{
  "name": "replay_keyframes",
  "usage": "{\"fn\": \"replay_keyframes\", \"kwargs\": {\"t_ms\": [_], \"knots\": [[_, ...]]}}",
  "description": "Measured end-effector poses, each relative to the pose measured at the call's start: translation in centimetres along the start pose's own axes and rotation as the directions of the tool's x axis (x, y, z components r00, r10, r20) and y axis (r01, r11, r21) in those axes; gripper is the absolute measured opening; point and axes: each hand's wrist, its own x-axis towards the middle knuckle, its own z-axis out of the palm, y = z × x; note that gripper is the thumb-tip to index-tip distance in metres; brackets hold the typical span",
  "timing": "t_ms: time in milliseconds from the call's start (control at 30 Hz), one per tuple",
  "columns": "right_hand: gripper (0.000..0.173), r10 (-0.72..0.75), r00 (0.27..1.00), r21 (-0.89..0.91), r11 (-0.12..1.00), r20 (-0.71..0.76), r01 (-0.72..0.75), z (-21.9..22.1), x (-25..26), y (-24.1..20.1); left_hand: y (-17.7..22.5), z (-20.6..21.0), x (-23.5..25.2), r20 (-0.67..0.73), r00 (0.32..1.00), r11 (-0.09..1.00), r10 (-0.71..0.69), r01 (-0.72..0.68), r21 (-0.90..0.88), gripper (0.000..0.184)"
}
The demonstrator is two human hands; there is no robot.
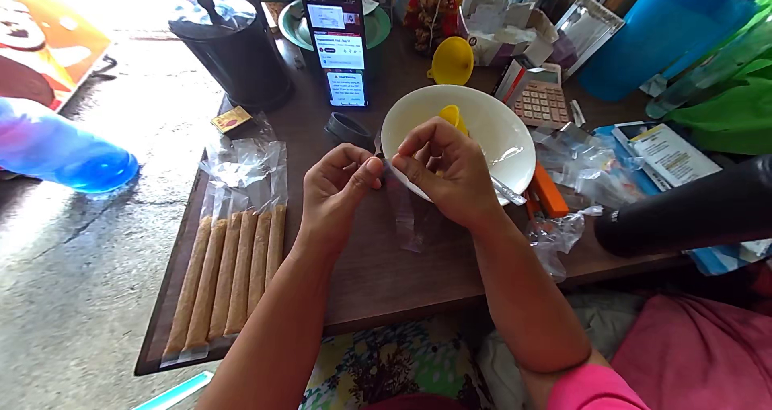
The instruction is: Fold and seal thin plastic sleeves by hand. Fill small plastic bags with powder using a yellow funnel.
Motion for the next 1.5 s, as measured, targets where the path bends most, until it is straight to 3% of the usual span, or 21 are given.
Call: {"fn": "replay_keyframes", "kwargs": {"t_ms": [267,733,1500], "knots": [[0.013,0.02,0.999,-0.057,0.998,-0.033,-0.022,0.21,-0.39,-0.76,0.07,0.08,-0.05,0.021,1.0,1.0,-0.007,0.008,-0.029,0.012],[0.016,-0.021,1.0,0.007,1.0,0.002,0.021,0.11,-0.41,-0.7,-0.05,-0.05,-0.04,0.023,0.998,0.994,-0.051,0.054,-0.096,0.017],[0.013,-0.099,0.995,-0.111,0.989,0.029,0.102,0.45,-0.38,-0.5,0.04,-0.06,-0.06,0.006,0.996,0.994,-0.091,0.091,-0.065,0.014]]}}
